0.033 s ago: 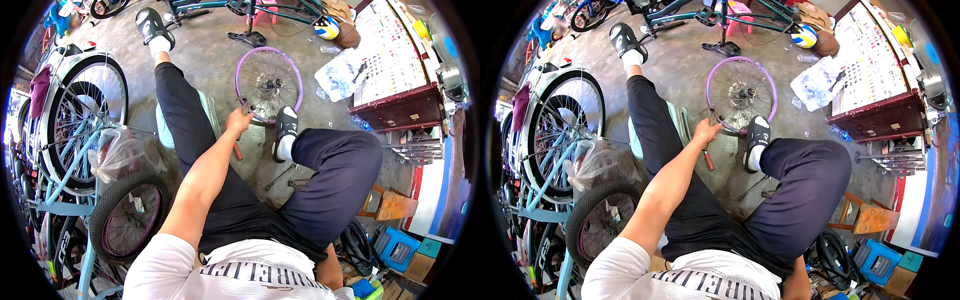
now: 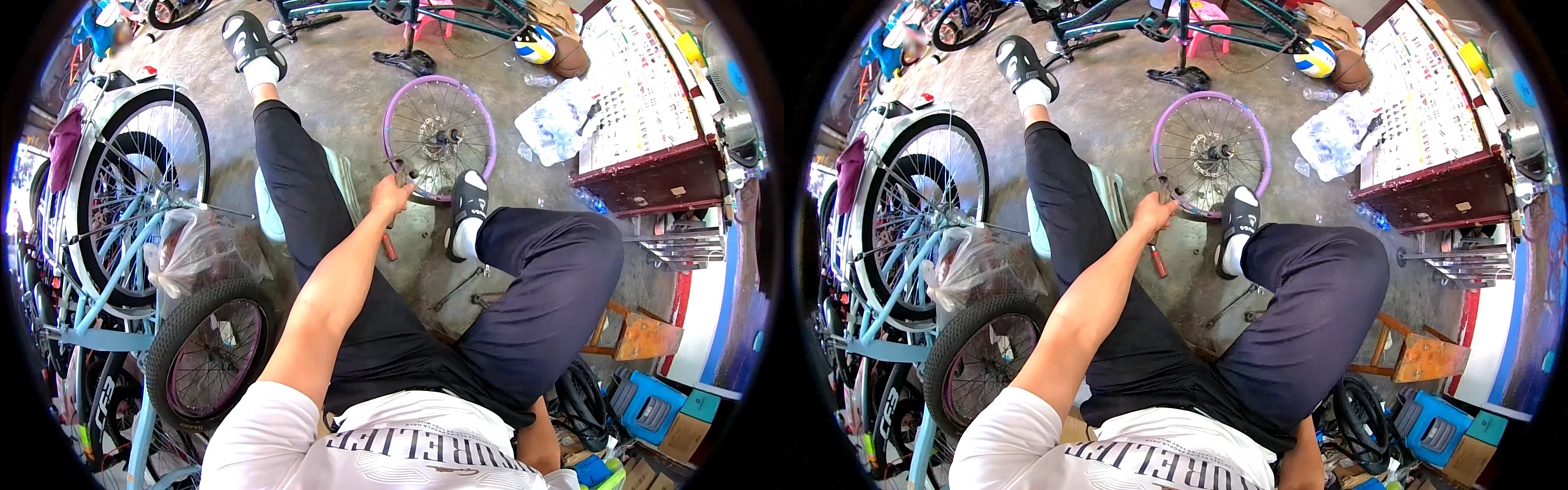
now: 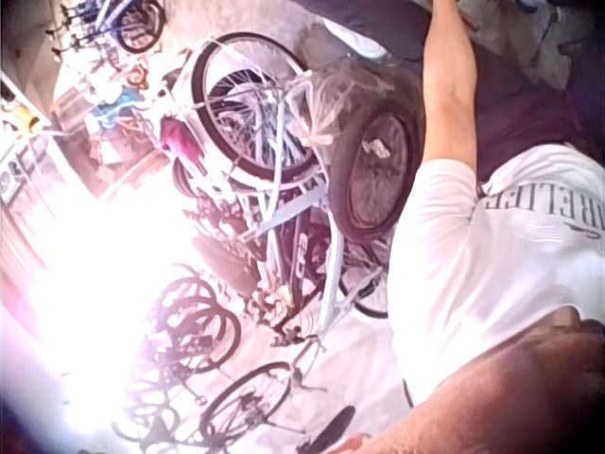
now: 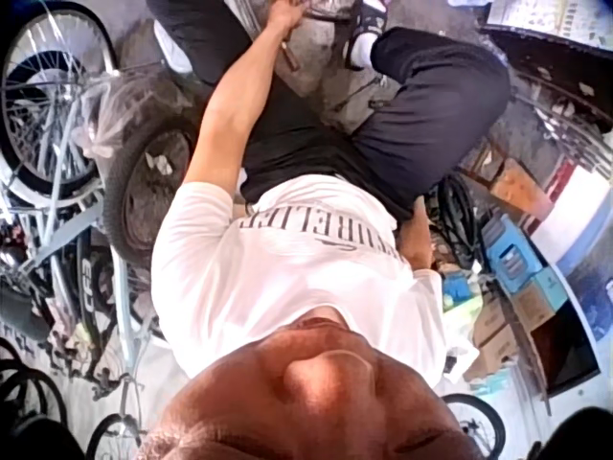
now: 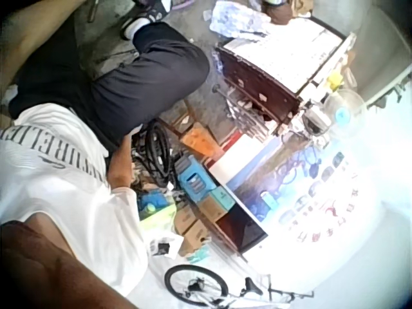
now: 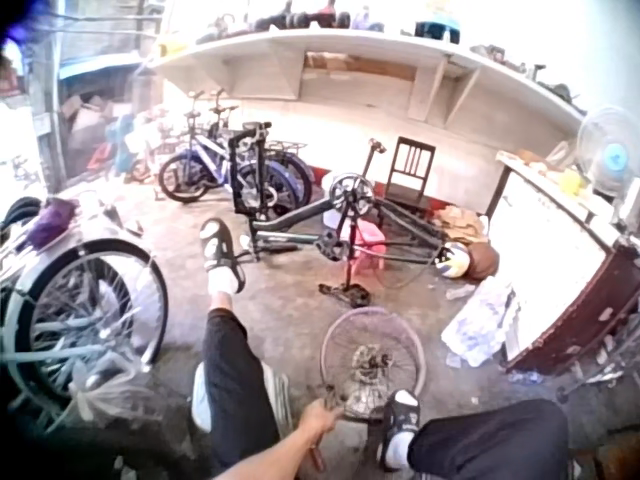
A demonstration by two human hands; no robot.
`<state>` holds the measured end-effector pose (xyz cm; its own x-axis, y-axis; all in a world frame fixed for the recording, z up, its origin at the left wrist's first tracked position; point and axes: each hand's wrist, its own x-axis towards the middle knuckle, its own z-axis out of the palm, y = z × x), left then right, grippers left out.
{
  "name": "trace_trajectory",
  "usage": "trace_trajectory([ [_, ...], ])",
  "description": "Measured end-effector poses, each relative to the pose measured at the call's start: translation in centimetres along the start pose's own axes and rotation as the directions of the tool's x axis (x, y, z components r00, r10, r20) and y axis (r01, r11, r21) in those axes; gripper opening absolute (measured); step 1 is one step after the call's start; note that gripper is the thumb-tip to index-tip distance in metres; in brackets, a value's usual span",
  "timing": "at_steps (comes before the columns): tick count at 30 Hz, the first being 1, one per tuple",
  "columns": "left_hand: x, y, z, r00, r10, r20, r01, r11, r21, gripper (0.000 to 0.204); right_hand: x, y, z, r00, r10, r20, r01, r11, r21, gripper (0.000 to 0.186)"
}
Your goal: The person works on a bicycle wheel hub, using a hammer and a metal rod to strike the axle area while the wheel is positioned on their lap and the floor.
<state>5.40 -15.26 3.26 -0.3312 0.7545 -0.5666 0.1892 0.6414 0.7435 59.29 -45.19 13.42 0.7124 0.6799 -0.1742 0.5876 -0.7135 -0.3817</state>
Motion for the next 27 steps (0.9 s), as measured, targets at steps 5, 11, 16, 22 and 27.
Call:
trace_trajectory([
  [5, -0.4, 0.5, -0.5, 1.000, -0.013, -0.023, 0.011, 0.996, -0.093, 0.031, 1.9, -2.4, 1.6, 1.000, 0.001, 0.009, -0.002, 0.991, 0.131, 0.031],
  [11, -1.3, 1.1, 0.0, 0.998, -0.068, 0.016, 0.069, 0.991, -0.114, 0.032, 9.0, -10.6, 5.2, 0.997, -0.068, 0.026, 0.049, 0.891, 0.452, 0.033],
  [16, -1.3, 2.3, 0.8, 0.979, -0.156, 0.133, 0.190, 0.933, -0.304, 0.029, 18.0, -22.7, 11.6, 0.930, -0.368, -0.006, 0.236, 0.584, 0.777, 0.035],
  [22, 2.6, 6.2, -1.4, 0.983, -0.135, 0.126, 0.154, 0.976, -0.156, 0.033, 14.6, -44.4, 14.1, 0.497, -0.868, -0.005, 0.550, 0.310, 0.775, 0.041],
  [27, 6.5, 9.5, -3.8, 0.993, -0.067, 0.099, 0.061, 0.996, 0.064, 0.048, 12.6, -52.3, 19.8, 0.139, -0.990, -0.004, 0.717, 0.098, 0.690, 0.039],
])
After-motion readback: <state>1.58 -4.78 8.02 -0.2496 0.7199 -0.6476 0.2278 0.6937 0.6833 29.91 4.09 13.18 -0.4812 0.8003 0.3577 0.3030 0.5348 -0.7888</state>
